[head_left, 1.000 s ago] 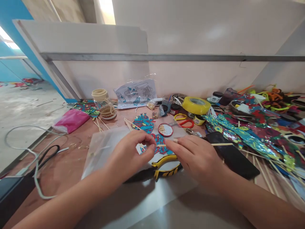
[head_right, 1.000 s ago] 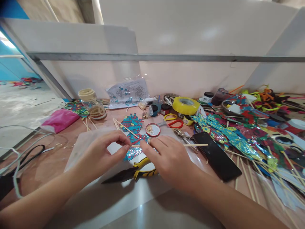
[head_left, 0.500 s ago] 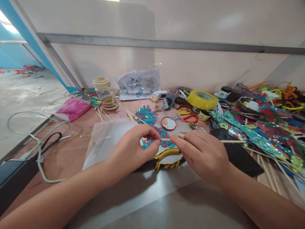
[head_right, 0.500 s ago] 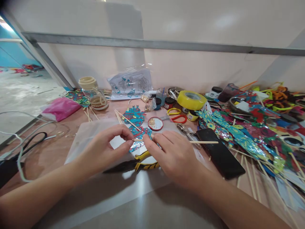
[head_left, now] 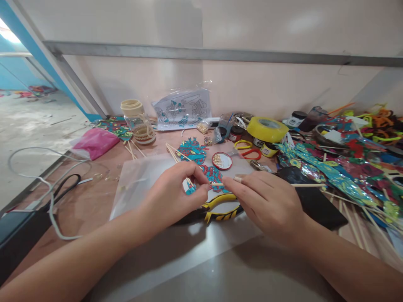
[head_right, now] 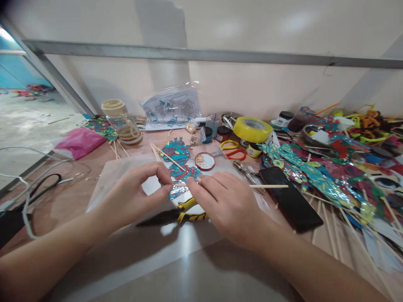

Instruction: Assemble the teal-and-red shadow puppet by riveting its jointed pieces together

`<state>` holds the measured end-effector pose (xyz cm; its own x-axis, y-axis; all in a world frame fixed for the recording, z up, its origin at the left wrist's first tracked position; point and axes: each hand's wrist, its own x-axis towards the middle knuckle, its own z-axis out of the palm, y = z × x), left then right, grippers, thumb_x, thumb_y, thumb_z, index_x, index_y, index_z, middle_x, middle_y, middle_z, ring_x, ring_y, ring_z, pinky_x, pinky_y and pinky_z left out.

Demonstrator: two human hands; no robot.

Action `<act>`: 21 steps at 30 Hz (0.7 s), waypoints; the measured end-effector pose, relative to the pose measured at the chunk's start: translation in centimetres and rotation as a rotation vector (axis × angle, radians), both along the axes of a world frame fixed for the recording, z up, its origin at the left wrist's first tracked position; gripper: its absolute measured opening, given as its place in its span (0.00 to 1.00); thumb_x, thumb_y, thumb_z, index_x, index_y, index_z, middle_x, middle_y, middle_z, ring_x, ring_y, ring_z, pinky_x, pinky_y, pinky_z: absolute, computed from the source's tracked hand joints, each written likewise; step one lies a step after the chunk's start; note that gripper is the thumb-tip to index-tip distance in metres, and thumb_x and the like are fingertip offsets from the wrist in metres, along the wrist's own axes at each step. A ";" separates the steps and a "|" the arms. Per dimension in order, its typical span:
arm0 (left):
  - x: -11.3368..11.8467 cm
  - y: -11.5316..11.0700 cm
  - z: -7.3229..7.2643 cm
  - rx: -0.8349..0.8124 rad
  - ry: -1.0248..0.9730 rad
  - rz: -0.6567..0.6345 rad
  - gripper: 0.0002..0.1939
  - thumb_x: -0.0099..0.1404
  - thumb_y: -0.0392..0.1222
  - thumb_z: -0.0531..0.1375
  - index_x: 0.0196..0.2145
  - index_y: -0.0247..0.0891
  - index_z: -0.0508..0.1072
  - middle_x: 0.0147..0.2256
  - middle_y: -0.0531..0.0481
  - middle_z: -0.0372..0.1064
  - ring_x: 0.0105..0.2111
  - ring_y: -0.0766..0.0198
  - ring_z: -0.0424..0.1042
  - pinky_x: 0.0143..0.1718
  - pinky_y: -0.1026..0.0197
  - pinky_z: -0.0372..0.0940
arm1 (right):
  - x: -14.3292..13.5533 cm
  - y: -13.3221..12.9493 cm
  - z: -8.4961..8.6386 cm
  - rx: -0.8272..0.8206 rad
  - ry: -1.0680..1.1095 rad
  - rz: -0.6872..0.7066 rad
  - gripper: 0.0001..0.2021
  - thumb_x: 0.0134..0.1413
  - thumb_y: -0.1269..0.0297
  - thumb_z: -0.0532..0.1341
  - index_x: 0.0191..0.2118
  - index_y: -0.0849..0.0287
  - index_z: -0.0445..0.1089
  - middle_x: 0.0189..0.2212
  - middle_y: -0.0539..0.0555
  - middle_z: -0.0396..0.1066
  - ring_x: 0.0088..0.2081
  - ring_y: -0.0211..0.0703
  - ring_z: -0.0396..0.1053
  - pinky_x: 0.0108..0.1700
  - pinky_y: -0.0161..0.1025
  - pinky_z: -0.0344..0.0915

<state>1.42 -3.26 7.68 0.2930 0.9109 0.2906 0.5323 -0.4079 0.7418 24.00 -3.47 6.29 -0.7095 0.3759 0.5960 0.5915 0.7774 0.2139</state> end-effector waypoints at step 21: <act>0.4 0.4 -3.0 0.772 0.159 -0.136 0.08 0.58 0.27 0.60 0.31 0.37 0.66 0.28 0.52 0.71 0.32 0.66 0.69 0.37 0.62 0.66 | 0.2 0.3 0.6 -0.482 0.074 0.038 0.10 0.61 0.75 0.55 0.43 0.57 0.70 0.34 0.47 0.76 0.34 0.36 0.72 0.35 0.33 0.62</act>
<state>1.80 -2.82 4.70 0.4778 0.4224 0.7702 0.5163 -0.8444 0.1428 24.22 -3.16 6.88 -0.6900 0.5965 0.4100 0.5612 0.7986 -0.2173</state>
